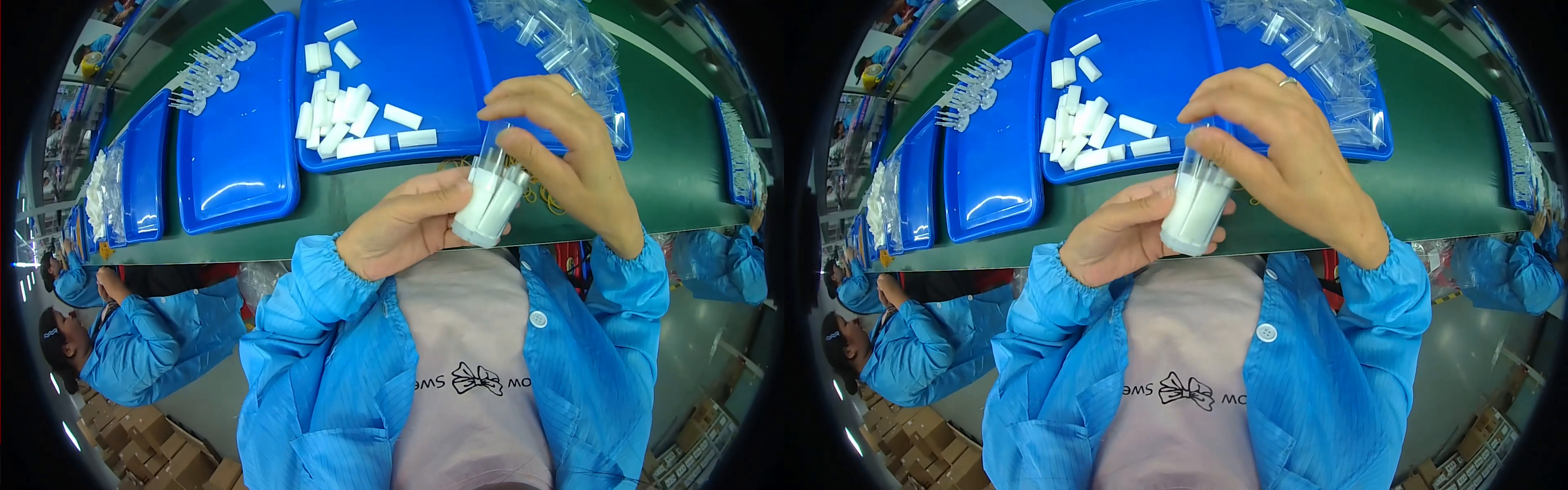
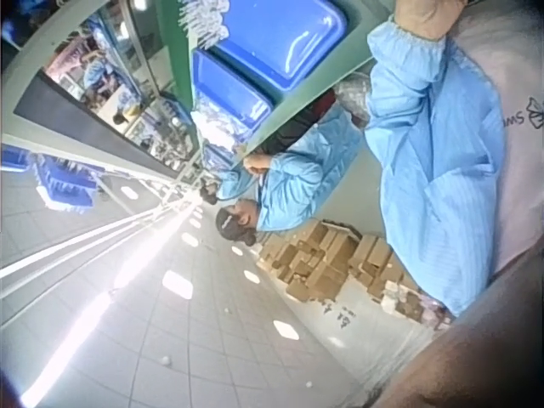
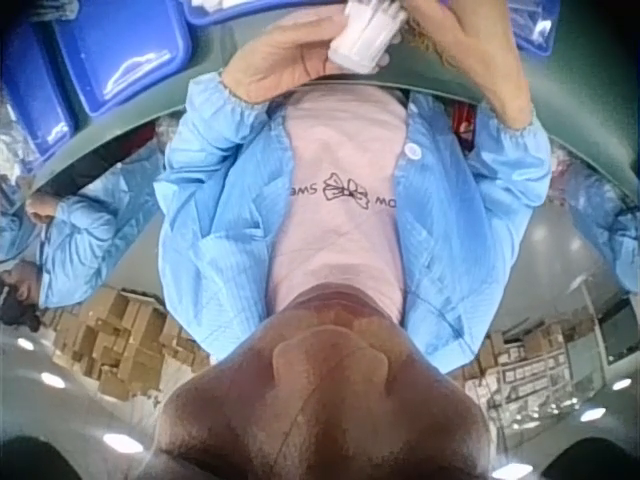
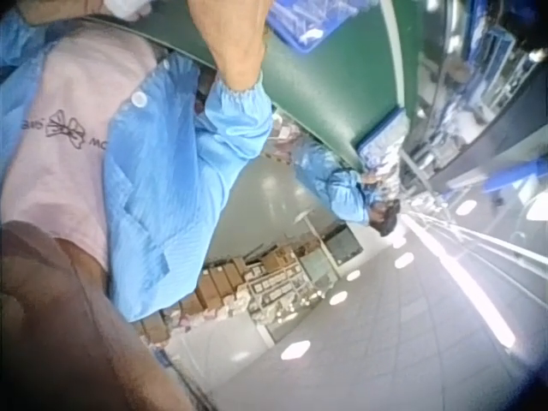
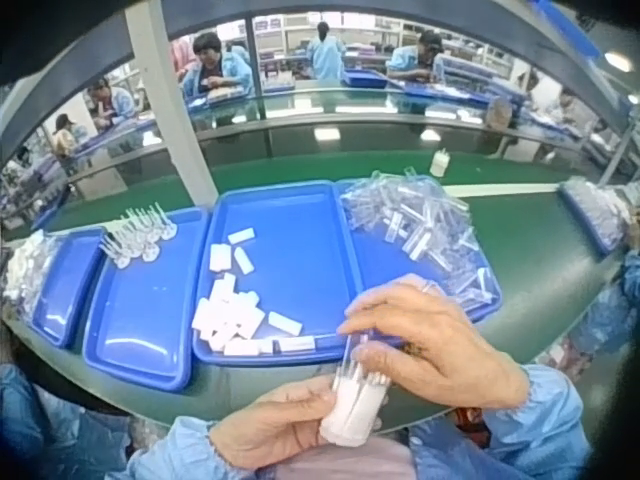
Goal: The person assembles white plastic components into a cylindrical holder by hand, then secures the assembly with a rubber band.
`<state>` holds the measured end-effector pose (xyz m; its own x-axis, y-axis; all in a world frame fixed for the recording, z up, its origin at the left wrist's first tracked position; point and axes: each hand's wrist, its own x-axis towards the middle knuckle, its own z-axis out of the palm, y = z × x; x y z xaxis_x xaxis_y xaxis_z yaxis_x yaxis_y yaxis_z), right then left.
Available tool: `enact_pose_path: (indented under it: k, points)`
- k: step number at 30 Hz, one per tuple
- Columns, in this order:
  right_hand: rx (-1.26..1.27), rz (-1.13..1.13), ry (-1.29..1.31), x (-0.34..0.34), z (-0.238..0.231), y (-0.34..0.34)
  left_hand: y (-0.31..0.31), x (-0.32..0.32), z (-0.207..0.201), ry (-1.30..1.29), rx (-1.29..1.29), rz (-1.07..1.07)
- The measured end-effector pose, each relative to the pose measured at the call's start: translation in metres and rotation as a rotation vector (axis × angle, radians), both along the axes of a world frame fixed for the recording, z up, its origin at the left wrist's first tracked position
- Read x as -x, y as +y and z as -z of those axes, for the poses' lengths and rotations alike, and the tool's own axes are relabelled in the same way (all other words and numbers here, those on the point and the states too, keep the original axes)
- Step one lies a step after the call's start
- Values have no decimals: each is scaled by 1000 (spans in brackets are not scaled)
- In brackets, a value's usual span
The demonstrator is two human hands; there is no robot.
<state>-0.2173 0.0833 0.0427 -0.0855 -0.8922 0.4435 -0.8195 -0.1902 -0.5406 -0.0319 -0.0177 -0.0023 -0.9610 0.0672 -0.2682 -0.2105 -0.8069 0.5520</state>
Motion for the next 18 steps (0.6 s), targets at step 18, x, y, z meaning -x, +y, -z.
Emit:
enact_pose_path:
  k: [18]
  points:
    - [-267,-107,58,-32,-11,24,25,-10,5,13,-233,-141]
